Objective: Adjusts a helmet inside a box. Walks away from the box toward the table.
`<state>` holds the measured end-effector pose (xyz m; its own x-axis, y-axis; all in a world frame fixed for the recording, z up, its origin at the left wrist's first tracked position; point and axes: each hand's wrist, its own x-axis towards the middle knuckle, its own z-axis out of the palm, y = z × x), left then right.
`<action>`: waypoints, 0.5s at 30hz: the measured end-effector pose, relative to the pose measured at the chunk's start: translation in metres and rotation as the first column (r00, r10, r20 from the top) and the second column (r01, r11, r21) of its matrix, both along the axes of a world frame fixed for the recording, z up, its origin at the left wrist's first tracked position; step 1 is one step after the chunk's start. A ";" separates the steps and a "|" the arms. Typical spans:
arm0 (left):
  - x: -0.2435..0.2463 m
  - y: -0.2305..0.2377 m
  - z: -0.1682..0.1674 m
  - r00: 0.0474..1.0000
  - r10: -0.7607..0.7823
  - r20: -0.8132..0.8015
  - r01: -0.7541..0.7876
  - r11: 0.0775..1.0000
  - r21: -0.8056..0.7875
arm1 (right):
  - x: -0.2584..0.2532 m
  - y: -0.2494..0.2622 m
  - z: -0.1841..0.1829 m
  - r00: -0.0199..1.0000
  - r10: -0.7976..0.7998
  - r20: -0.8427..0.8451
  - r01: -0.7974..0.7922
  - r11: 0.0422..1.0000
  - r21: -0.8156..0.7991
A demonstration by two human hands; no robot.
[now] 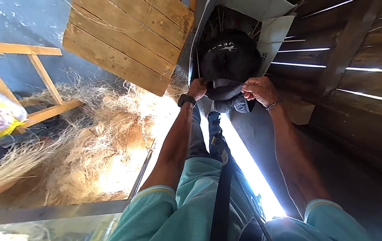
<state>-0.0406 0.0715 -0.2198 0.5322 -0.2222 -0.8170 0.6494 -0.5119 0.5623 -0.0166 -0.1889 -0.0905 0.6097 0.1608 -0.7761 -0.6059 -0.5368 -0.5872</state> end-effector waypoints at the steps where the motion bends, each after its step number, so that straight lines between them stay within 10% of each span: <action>1: 0.003 0.006 0.005 0.990 -0.126 0.057 0.123 0.991 0.054 | 0.000 -0.001 0.001 1.000 0.002 -0.009 -0.002 1.000 -0.003; 8: 0.024 0.032 0.062 0.808 -0.575 0.128 0.536 0.807 0.246 | 0.006 0.004 0.002 0.998 0.043 -0.035 -0.042 0.999 0.011; 15: 0.047 -0.043 0.138 0.856 -0.516 0.013 0.485 0.813 0.321 | 0.019 0.012 0.012 0.981 0.171 -0.091 -0.178 0.981 -0.082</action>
